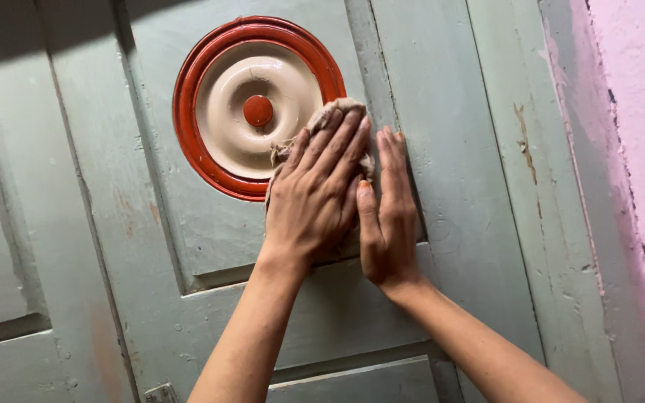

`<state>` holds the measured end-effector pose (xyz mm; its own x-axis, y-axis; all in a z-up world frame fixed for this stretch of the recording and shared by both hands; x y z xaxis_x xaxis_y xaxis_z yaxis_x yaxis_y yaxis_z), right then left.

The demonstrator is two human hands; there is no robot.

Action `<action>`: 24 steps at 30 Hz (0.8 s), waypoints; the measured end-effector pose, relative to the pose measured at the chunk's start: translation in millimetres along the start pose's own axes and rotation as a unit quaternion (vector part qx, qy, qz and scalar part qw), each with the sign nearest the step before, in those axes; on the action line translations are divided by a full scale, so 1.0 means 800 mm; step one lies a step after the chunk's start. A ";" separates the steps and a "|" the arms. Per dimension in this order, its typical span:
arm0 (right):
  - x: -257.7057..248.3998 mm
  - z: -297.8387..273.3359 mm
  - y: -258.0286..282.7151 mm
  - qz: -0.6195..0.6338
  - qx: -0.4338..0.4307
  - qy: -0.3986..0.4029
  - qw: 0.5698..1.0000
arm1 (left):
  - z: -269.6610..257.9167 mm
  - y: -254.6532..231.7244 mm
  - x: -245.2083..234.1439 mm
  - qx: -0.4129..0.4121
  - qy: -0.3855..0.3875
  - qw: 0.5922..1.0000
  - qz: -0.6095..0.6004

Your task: The person wipes a painted wooden door with a cloth, cleaning the circular decorative panels and the flat frame sections before dipping the cloth into a bucket of water on the floor.

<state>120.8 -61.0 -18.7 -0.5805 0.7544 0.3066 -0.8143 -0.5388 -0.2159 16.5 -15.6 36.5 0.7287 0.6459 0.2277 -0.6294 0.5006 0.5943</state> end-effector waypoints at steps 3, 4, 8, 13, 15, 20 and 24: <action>0.003 0.000 -0.003 -0.008 -0.008 0.010 1.000 | 0.016 0.004 0.017 -0.006 -0.006 0.999 0.032; 0.004 0.000 -0.002 -0.013 -0.008 0.015 1.000 | 0.021 0.006 0.021 -0.009 -0.003 0.999 0.040; 0.006 0.002 0.003 -0.036 -0.009 0.028 0.999 | 0.051 0.011 0.036 -0.032 0.009 0.997 0.067; 0.012 0.002 0.006 -0.087 -0.013 0.052 0.995 | 0.085 0.030 0.049 -0.052 -0.004 0.995 0.083; 0.016 0.003 0.006 -0.130 0.000 0.065 0.989 | 0.096 0.041 0.052 -0.060 -0.004 0.995 0.078; 0.032 0.024 0.013 -0.173 -0.028 0.072 0.982 | 0.124 0.080 0.058 -0.097 -0.018 0.993 0.058; 0.058 0.064 0.008 -0.205 -0.039 0.086 0.974 | 0.142 0.129 0.066 -0.143 -0.025 0.988 0.048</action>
<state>88.6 -48.5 41.6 -0.1935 0.9554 0.2229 -0.9714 -0.1549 -0.1798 20.4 4.7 197.7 0.6702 0.6723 0.3144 -0.7413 0.5858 0.3275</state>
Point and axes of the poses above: each hand's wrist, its own z-axis towards the middle knuckle, its own x-axis out of the palm, y = z × x, the point moved 3 cm from there along z, towards the middle knuckle, and after that the axes turned 11 degrees about z, right-handed, at the moved point
